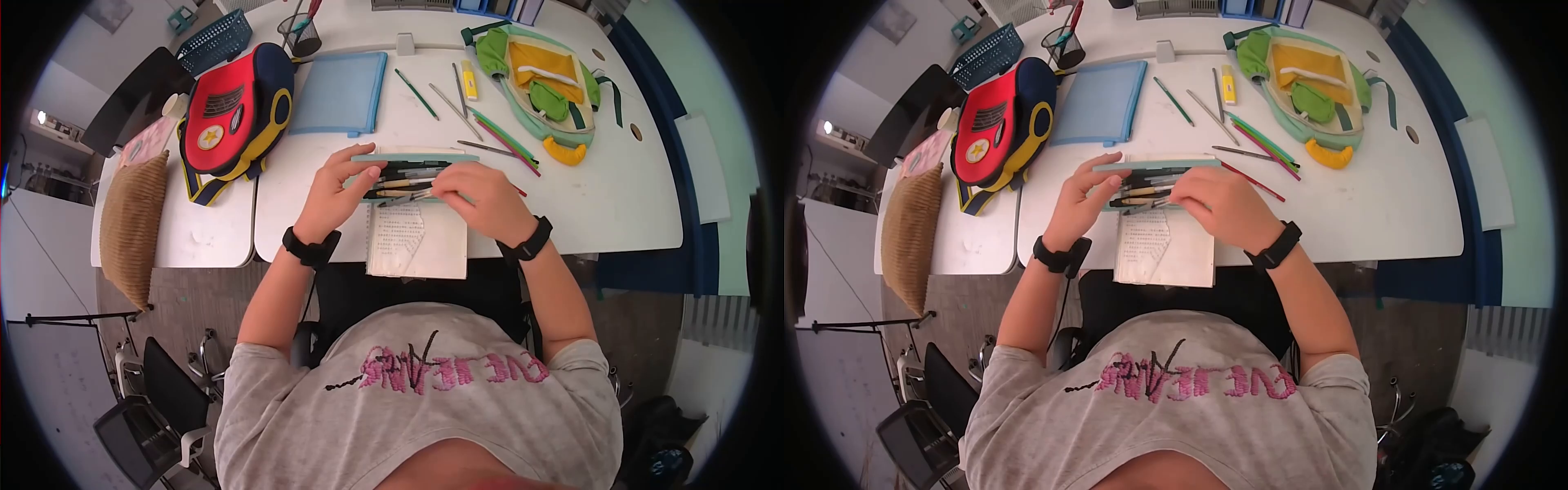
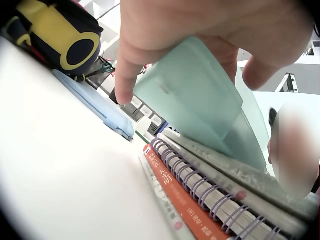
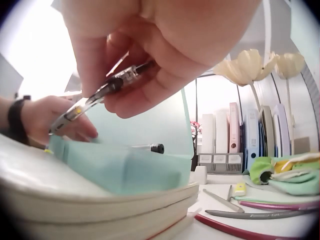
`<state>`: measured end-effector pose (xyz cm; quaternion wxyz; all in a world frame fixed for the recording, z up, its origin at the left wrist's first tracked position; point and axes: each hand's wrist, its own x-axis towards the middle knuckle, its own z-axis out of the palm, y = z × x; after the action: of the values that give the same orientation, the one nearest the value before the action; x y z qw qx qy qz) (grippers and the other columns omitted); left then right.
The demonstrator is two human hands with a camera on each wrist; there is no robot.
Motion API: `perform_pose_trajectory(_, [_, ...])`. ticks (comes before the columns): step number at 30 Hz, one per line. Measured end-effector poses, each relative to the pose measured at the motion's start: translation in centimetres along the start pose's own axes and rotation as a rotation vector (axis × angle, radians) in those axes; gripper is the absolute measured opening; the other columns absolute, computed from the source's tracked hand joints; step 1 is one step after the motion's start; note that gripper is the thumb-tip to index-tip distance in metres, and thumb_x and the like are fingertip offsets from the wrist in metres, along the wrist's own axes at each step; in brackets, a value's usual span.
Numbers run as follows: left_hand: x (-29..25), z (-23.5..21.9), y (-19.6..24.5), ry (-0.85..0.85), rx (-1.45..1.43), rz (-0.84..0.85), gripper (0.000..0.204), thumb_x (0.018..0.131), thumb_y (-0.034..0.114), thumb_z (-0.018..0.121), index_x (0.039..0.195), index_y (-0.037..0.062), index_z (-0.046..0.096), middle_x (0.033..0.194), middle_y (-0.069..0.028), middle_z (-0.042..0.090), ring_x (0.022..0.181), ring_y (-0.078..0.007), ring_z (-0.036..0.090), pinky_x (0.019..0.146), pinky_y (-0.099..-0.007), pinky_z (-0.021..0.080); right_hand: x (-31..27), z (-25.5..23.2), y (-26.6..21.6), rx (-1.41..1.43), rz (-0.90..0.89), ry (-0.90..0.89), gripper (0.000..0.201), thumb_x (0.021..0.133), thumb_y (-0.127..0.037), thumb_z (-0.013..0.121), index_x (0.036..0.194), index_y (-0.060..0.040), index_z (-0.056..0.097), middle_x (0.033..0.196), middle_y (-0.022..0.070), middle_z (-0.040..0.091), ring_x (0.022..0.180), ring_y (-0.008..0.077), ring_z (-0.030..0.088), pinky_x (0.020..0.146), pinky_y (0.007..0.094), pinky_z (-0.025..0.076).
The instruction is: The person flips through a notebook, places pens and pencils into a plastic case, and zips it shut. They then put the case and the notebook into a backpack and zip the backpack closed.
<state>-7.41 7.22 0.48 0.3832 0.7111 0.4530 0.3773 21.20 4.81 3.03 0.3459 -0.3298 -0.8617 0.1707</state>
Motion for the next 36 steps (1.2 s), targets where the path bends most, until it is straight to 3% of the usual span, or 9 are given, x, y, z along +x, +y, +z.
perform_pose_trajectory(3, [0.3,-0.1,-0.3,0.003,-0.036,-0.016,0.031,0.104,0.026,0.064,0.119,0.003,0.079,0.145,-0.0181,0.063,0.127,-0.0274,0.062,0.107,-0.0379,0.047,0.6,0.0,0.7,0.09,0.138,0.105,0.014,0.086,-0.004,0.07,0.099,-0.0063,0.074,0.099,0.0068,0.074,0.096,0.0277,0.069,0.084,0.0387,0.057])
perform_pose_trajectory(5, [0.4,0.0,-0.4,-0.008,-0.061,-0.025,0.027,0.102,0.024,0.068,0.117,0.0042,0.079,0.144,-0.0177,0.063,0.127,-0.0272,0.062,0.107,-0.0379,0.048,0.6,1.5,1.7,-0.338,-0.065,-0.009,0.018,0.085,-0.004,0.068,0.101,-0.0086,0.076,0.1,0.0048,0.075,0.102,0.0258,0.069,0.088,0.0375,0.056])
perform_pose_trajectory(9, [0.3,0.3,-0.2,0.006,0.107,0.071,0.022,0.092,0.013,0.078,0.112,0.0085,0.081,0.144,-0.0171,0.064,0.133,-0.0313,0.059,0.109,-0.0408,0.047,0.4,1.5,1.3,-0.406,-0.123,0.049,0.023,0.084,-0.004,0.066,0.103,-0.011,0.077,0.106,0.0039,0.075,0.108,0.025,0.067,0.091,0.0374,0.056])
perform_pose_trajectory(17, [-1.1,0.0,0.5,0.114,0.317,0.17,0.015,0.086,0.011,0.082,0.101,0.0102,0.081,0.144,-0.0173,0.063,0.134,-0.0373,0.056,0.109,-0.0424,0.047,-2.7,-0.7,1.0,-0.241,0.235,0.057,0.025,0.092,-0.001,0.065,0.115,-0.0054,0.075,0.122,0.0077,0.072,0.113,0.0288,0.067,0.095,0.039,0.055])
perform_pose_trajectory(24, [-3.1,0.4,2.1,0.25,0.144,0.024,0.058,0.083,0.008,0.083,0.137,0.0066,0.061,0.147,-0.0159,0.06,0.135,-0.0366,0.055,0.11,-0.0446,0.047,-3.3,-1.1,1.0,-0.091,0.271,0.179,0.028,0.09,0.002,0.063,0.113,-0.0069,0.075,0.123,0.0104,0.071,0.117,0.0312,0.066,0.095,0.0393,0.056])
perform_pose_trajectory(26, [-3.3,0.5,3.4,0.277,0.11,-0.02,0.066,0.083,0.007,0.083,0.142,0.0058,0.055,0.146,-0.0156,0.06,0.134,-0.0364,0.055,0.11,-0.045,0.047,-2.5,-1.2,0.1,0.062,0.408,0.445,0.035,0.089,0.002,0.061,0.121,-0.0069,0.073,0.13,0.0132,0.069,0.125,0.0342,0.063,0.1,0.041,0.054])
perform_pose_trajectory(28, [-3.1,0.6,3.9,0.204,0.28,0.168,0.061,0.082,0.008,0.084,0.138,0.0084,0.061,0.141,-0.0148,0.062,0.131,-0.0363,0.057,0.108,-0.0454,0.049,-1.8,-0.9,-0.5,0.001,0.326,0.433,0.038,0.089,0.002,0.061,0.124,-0.0071,0.072,0.133,0.0137,0.068,0.127,0.0349,0.061,0.103,0.0419,0.053])
perform_pose_trajectory(32, [-2.5,1.1,2.9,0.092,0.421,0.25,0.054,0.08,0.013,0.086,0.131,0.0109,0.068,0.136,-0.0145,0.064,0.129,-0.0368,0.058,0.107,-0.0464,0.049,-2.9,-0.4,0.7,-0.155,0.176,0.113,0.042,0.088,0.0,0.064,0.129,-0.0084,0.072,0.137,0.0127,0.067,0.13,0.0351,0.06,0.107,0.0437,0.051])
perform_pose_trajectory(36, [-2.8,1.6,3.1,0.061,0.5,0.259,0.04,0.08,0.015,0.087,0.118,0.0106,0.077,0.132,-0.0144,0.066,0.128,-0.0388,0.059,0.107,-0.0457,0.05,-3.7,0.2,1.2,-0.131,0.201,0.086,0.04,0.089,-0.002,0.068,0.128,-0.0085,0.073,0.139,0.0117,0.067,0.132,0.0345,0.059,0.109,0.0431,0.05])
